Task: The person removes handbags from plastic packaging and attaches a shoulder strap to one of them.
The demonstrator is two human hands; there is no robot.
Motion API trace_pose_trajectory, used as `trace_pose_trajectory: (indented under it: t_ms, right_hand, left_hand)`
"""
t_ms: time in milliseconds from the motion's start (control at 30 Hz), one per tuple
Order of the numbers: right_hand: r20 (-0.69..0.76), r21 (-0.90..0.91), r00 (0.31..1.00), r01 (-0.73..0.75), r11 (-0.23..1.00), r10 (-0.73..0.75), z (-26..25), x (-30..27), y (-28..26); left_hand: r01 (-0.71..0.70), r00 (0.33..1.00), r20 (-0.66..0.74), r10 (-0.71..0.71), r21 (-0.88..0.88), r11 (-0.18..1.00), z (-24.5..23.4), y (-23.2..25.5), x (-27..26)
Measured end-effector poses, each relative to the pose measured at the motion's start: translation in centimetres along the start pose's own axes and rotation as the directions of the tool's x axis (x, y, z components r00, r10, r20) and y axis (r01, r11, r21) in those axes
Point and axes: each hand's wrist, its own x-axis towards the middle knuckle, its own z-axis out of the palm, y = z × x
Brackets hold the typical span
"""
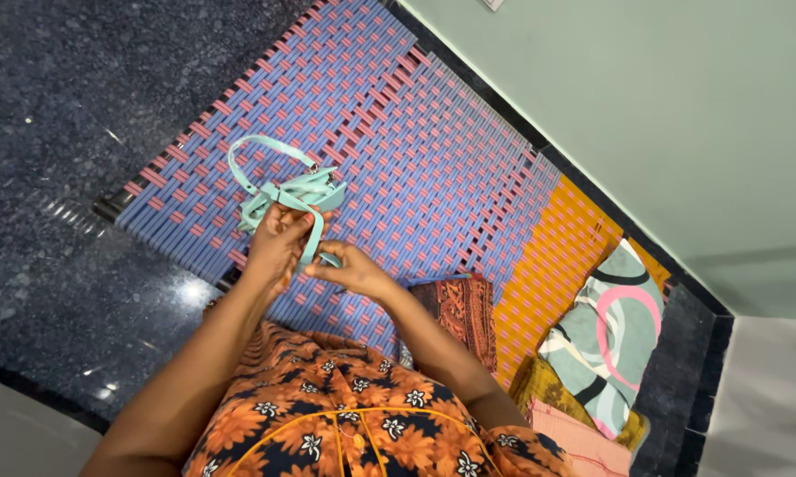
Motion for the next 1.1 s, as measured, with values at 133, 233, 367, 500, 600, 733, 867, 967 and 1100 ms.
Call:
trace_pose_trajectory:
  t_ms: [133,233,367,500,600,733,867,967,1100]
  right_hand:
    - [-0.033,0.079,0.995,-0.092,0.993,0.095,-0.1,-0.9,1.2]
    - [-0.061,0.219,0.91,-0.39,0.895,0.411,-2.5,-3.1,2.0]
    - [0.079,0.078,0.981,-0.181,0.98,0.175,-6.6,-6.1,3.8]
    - [0.179,-0.097,0.934,-0.297,0.95,0.31,-9.7,-9.5,5.5]
    - [0.197,0.141,0.853,-0.512,0.847,0.483,-11.5,-12.0,6.4]
    - [0.029,-0.281,0.753,-0.625,0.728,0.657,-13.9,-15.2,6.8]
    - [0.107,-0.287,0.779,-0.57,0.77,0.617,-14.9,-16.2,9.6]
    - [0.063,-0.323,0.779,-0.575,0.752,0.623,-14.9,-16.5,11.4]
    - [-0.12,-0.223,0.704,-0.706,0.672,0.7,-15.2,-16.4,11.2]
  left_hand:
    - [-0.033,0.999,0.025,0.034,-0.03,0.999,0.3,1.1,-0.4]
    - [0.026,0.996,-0.081,-0.035,-0.103,0.994,-1.4,1.6,0.0]
    - [0.031,0.936,-0.32,-0.149,-0.348,0.937,-7.3,0.3,2.5]
    - [0.092,0.903,-0.374,-0.211,-0.311,0.946,-14.1,-1.5,3.8]
    - [0.107,0.866,-0.465,-0.183,-0.185,0.977,-17.5,-0.8,3.8]
    - [0.133,0.821,-0.543,-0.176,-0.119,0.984,-18.6,1.5,2.2]
    - [0.176,0.811,-0.579,-0.084,0.104,0.979,-17.5,2.0,1.3]
    - [0.146,0.837,-0.545,-0.042,0.149,0.978,-17.2,2.1,1.0]
    - [0.2,0.842,-0.54,-0.01,0.295,0.934,-18.3,1.2,0.5]
